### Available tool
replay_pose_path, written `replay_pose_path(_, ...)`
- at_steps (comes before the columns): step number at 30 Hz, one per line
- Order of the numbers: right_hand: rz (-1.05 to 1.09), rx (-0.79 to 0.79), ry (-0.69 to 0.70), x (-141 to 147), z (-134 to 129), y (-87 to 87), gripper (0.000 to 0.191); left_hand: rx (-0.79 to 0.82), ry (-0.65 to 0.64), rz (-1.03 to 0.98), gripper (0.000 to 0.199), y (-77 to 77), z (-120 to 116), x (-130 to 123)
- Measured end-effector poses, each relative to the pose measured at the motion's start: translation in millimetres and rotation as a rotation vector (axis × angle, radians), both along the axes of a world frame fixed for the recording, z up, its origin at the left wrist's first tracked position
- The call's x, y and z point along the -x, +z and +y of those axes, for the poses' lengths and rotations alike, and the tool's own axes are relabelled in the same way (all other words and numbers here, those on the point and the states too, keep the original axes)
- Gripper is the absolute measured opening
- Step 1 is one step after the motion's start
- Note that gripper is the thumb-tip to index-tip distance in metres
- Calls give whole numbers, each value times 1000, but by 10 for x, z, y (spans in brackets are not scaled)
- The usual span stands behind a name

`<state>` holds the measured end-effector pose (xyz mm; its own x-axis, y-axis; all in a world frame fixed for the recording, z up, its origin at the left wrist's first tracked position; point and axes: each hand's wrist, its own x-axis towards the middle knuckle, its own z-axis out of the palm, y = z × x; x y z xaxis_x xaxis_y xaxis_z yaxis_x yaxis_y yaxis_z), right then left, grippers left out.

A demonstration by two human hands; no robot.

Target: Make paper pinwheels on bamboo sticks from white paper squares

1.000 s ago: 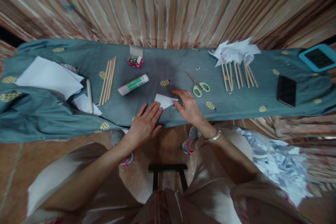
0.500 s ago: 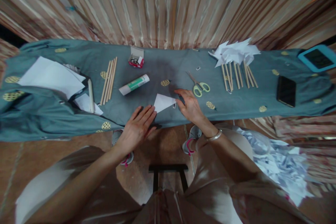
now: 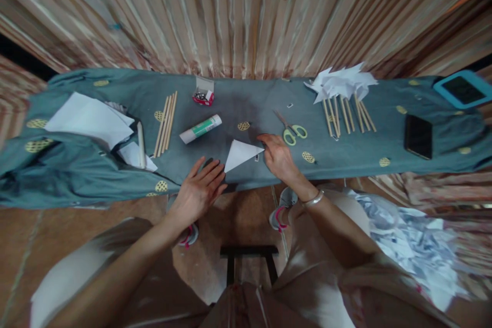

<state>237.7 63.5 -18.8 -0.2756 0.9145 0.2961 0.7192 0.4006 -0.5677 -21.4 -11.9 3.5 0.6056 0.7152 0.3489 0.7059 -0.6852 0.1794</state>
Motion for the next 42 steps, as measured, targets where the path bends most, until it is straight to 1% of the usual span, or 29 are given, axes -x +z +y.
replay_pose_path(3, 28, 24, -7, 1, 21, 25, 44, 28, 7, -37, 23, -4, 13, 11)
replay_pose_path(6, 58, 48, 40, 13, 36, 47, 32, 79, 22, -104, 22, -17, 42, 29)
replay_pose_path(10, 70, 112, 89, 44, 53, 40, 22, 185, 71, -236, 27, -24, 95, 41)
replay_pose_path(12, 113, 151, 92, 55, 66, 34, 17, 270, 129, -324, 31, -22, 126, 33)
replay_pose_path(14, 166, 183, 95, 58, 80, 38, 13, 363, 216, -428, 38, -20, 160, 12)
replay_pose_path(17, 239, 209, 105, 53, 94, 64, 13, 492, 335, -587, 52, -13, 219, -46)
replay_pose_path(21, 333, 239, 111, 52, 92, 110, 12, 658, 397, -804, 67, 26, 303, -163)
replay_pose_path(24, 402, 241, 126, 59, 78, 153, 13, 835, 431, -1013, 77, 82, 363, -258)
replay_pose_path(27, 459, 245, 140, 57, 62, 212, 13, 1026, 466, -1148, 76, 146, 410, -341)
replay_pose_path(30, 504, 243, 139, 35, 48, 277, 12, 1162, 463, -1151, 63, 198, 429, -414)
replay_pose_path(33, 517, 235, 136, 0, 36, 325, 12, 1213, 483, -1137, 51, 224, 425, -479)
replay_pose_path(38, 465, 222, 119, -84, 53, 363, 17, 1202, 531, -1185, 46, 230, 432, -533)
replay_pose_path(40, 447, 189, 77, -136, 81, 367, 22, 1168, 549, -1219, 47, 224, 445, -532)
replay_pose_path(42, 397, 144, -10, -206, 114, 369, 26, 1130, 559, -1242, 47, 217, 457, -522)
